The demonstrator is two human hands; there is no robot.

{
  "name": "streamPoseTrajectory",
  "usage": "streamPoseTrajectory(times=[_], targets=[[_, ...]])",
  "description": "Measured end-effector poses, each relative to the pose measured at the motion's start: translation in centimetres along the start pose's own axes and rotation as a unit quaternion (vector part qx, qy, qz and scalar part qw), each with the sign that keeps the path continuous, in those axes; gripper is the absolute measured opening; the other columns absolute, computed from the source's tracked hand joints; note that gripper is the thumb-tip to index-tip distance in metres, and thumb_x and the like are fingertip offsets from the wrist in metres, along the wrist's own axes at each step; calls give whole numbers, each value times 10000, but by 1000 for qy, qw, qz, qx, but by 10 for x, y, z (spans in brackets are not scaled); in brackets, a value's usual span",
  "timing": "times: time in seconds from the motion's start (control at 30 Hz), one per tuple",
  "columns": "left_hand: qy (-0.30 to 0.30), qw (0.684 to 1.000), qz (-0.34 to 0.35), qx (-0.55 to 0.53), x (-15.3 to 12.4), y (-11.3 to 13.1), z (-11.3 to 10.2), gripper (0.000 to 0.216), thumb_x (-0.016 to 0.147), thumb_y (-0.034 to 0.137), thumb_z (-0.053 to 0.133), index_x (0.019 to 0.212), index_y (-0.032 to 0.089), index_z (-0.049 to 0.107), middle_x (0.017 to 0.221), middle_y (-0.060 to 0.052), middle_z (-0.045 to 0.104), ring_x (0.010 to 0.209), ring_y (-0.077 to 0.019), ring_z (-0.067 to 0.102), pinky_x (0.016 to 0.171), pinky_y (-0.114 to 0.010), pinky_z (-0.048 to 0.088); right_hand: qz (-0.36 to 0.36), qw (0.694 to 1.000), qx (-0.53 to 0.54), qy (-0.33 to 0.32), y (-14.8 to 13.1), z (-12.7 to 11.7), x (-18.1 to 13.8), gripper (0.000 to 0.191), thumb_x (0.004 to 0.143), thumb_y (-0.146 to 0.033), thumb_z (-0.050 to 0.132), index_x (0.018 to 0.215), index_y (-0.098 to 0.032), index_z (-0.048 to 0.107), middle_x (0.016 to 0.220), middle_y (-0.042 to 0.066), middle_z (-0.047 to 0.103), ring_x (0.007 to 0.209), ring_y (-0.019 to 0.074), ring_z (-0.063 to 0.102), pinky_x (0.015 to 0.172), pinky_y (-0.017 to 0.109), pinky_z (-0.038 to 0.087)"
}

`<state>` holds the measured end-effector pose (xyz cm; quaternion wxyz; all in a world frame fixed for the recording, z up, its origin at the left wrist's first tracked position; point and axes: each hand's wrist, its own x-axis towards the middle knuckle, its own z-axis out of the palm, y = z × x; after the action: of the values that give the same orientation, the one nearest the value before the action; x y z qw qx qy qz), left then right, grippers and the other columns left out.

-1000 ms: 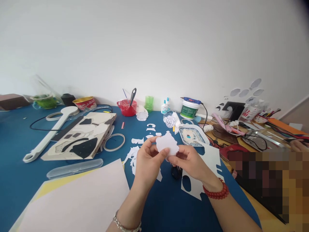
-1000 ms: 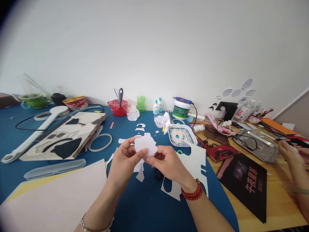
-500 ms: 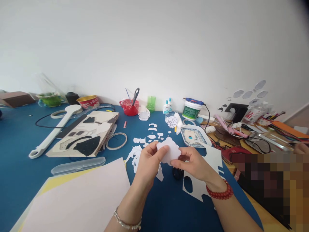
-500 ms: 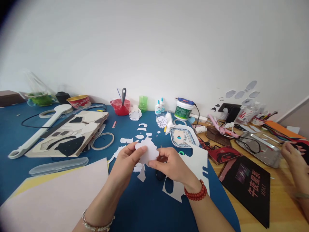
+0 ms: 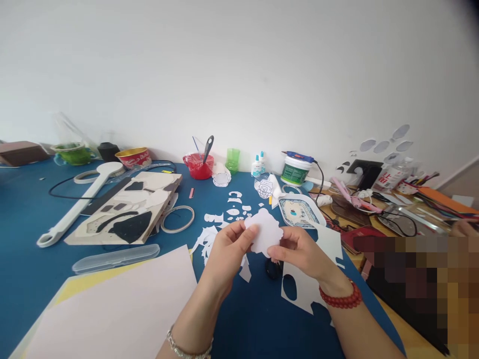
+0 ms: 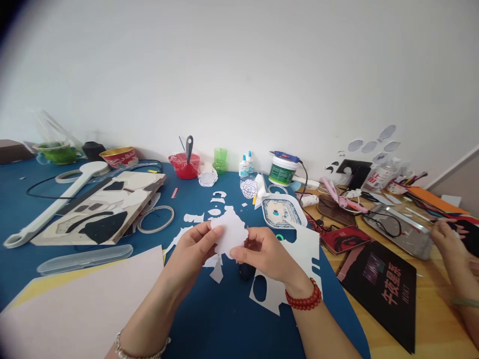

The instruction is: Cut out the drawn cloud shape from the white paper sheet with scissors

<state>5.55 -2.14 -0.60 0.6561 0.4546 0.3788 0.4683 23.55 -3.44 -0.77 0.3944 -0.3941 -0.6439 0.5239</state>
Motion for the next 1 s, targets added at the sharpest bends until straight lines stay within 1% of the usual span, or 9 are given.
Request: streamPoseTrajectory(times=[0.17, 0.27, 0.37, 0.43, 0.5, 0.57, 0.7, 0.8, 1.0], targets=[[8, 1000, 19, 18, -3, 3, 0, 316, 783, 463, 686, 704, 160, 642, 668, -12, 640, 646, -131, 571, 684, -257, 481, -14, 999, -29, 5, -3, 0, 0, 242, 895, -405, 644, 867, -166, 622, 722, 15, 580, 652, 150, 572, 626, 267, 490], [44, 996, 55, 52, -5, 3, 2, 266, 790, 430, 678, 719, 173, 670, 679, -9, 657, 645, -134, 575, 648, -238, 471, -48, 987, -115, 101, -5, 3, -2, 184, 916, -375, 592, 973, -202, 569, 820, 18, 561, 713, 157, 561, 654, 276, 494], [80, 988, 87, 100, -8, 2, 6, 214, 793, 393, 673, 749, 185, 698, 677, -4, 664, 623, -135, 566, 577, -222, 435, -165, 919, -225, 278, -7, 12, -5, 194, 878, -295, 639, 1017, -235, 518, 810, -5, 495, 678, 141, 511, 631, 268, 473], [92, 982, 99, 129, -9, 1, 9, 189, 794, 370, 669, 768, 188, 713, 670, 1, 659, 614, -137, 560, 557, -222, 418, -241, 859, -303, 334, -10, 20, -6, 159, 879, -244, 642, 999, -233, 538, 762, -12, 470, 629, 132, 475, 600, 269, 449], [88, 978, 108, 155, -9, 0, 11, 178, 804, 352, 652, 792, 187, 719, 674, 4, 654, 618, -138, 556, 560, -225, 418, -281, 822, -368, 332, -13, 27, -5, 82, 897, -199, 616, 969, -218, 580, 782, 6, 520, 636, 132, 489, 585, 267, 443], [66, 976, 120, 171, -9, -2, 12, 178, 827, 340, 621, 849, 190, 712, 687, 8, 648, 642, -143, 568, 583, -227, 431, -292, 805, -404, 321, -14, 31, -4, 53, 903, -165, 601, 941, -200, 613, 848, 28, 582, 682, 133, 535, 584, 257, 455], [29, 975, 116, 188, -9, -4, 11, 202, 880, 358, 559, 947, 199, 664, 643, 31, 606, 581, -121, 528, 523, -213, 385, -293, 790, -432, 321, -12, 32, 0, 59, 908, -140, 591, 911, -175, 639, 910, 47, 628, 822, 162, 604, 669, 271, 500], [22, 972, 116, 202, -9, -5, 10, 212, 913, 371, 510, 909, 205, 641, 619, 40, 569, 585, -120, 519, 529, -214, 385, -310, 775, -449, 319, -10, 30, 0, 79, 913, -121, 584, 899, -160, 651, 920, 52, 653, 870, 174, 618, 755, 297, 516], [34, 949, 159, 271, -10, -4, 11, 230, 932, 340, 475, 822, 209, 629, 714, 31, 628, 638, -114, 547, 557, -206, 401, -334, 746, -470, 334, -9, 33, -1, 84, 895, -90, 621, 906, -141, 687, 935, 52, 694, 871, 167, 652, 804, 283, 533]])
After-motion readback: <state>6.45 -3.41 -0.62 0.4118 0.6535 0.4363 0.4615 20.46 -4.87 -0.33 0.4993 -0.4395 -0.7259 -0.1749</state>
